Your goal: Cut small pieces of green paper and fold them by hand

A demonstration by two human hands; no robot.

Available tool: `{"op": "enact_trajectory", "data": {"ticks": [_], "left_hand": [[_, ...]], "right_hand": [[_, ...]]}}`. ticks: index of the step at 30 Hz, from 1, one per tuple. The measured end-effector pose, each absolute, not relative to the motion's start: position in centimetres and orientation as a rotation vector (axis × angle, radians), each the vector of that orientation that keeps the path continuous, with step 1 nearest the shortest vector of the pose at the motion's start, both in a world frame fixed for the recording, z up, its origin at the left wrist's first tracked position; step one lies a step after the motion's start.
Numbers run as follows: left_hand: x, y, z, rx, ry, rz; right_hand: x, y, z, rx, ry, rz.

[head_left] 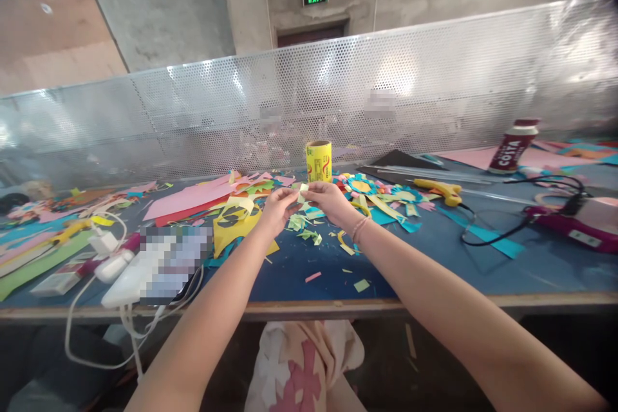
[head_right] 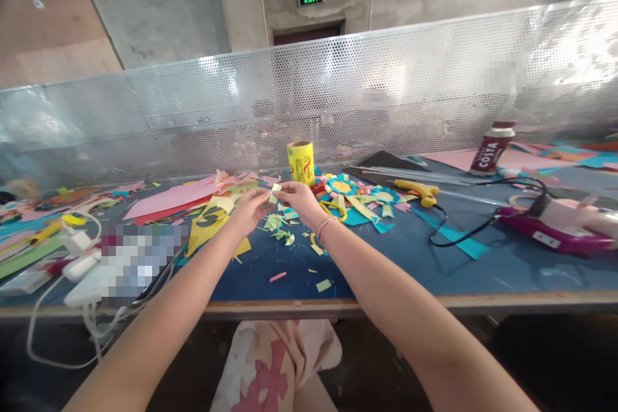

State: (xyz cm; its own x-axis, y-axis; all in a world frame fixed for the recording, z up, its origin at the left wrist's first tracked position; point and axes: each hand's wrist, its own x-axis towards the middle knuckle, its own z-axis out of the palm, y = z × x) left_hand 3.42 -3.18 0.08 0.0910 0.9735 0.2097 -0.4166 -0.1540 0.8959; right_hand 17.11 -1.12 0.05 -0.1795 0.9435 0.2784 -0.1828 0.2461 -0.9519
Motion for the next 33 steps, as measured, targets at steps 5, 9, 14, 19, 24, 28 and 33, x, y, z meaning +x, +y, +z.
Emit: {"op": "enact_trajectory", "data": {"ticks": [5,9,14,19,24,28,33], "left_hand": [[3.3,-2.7,-0.2,1.051,0.725,1.355],[3.1,-2.2,-0.4,1.051,0.746,1.347],[2.9,-1.8,-0.5,1.002,0.727,1.436],[2.9,-2.0,-0.2,1.01,0.72,1.449],[3.0,-2.4,-0.2,1.142,0.757,1.461],[2.9,-2.3,-0.3,1.214,0.792,1.474],[2.3,-1.5,-0.7,1.369,0.829,1.531]], "right_hand": [[17.1,-1.0,0.0,-0.778,-1.379,1.229],[17.0,-1.0,-0.1,-0.78,-1.443,1.113],[17.2,-0.9,-0.1,-0.791,-1.472,0.869],[17.4,-1.0,0.1,-0.747,-1.524,0.859],[17.3,-0.8,0.1,-0.789,-1.556,0.872],[17.4,-0.6,-0.1,-0.753,-1.608,0.881],[17.5,-0.6,0.1,-0.783,-1.66,0.799]]}}
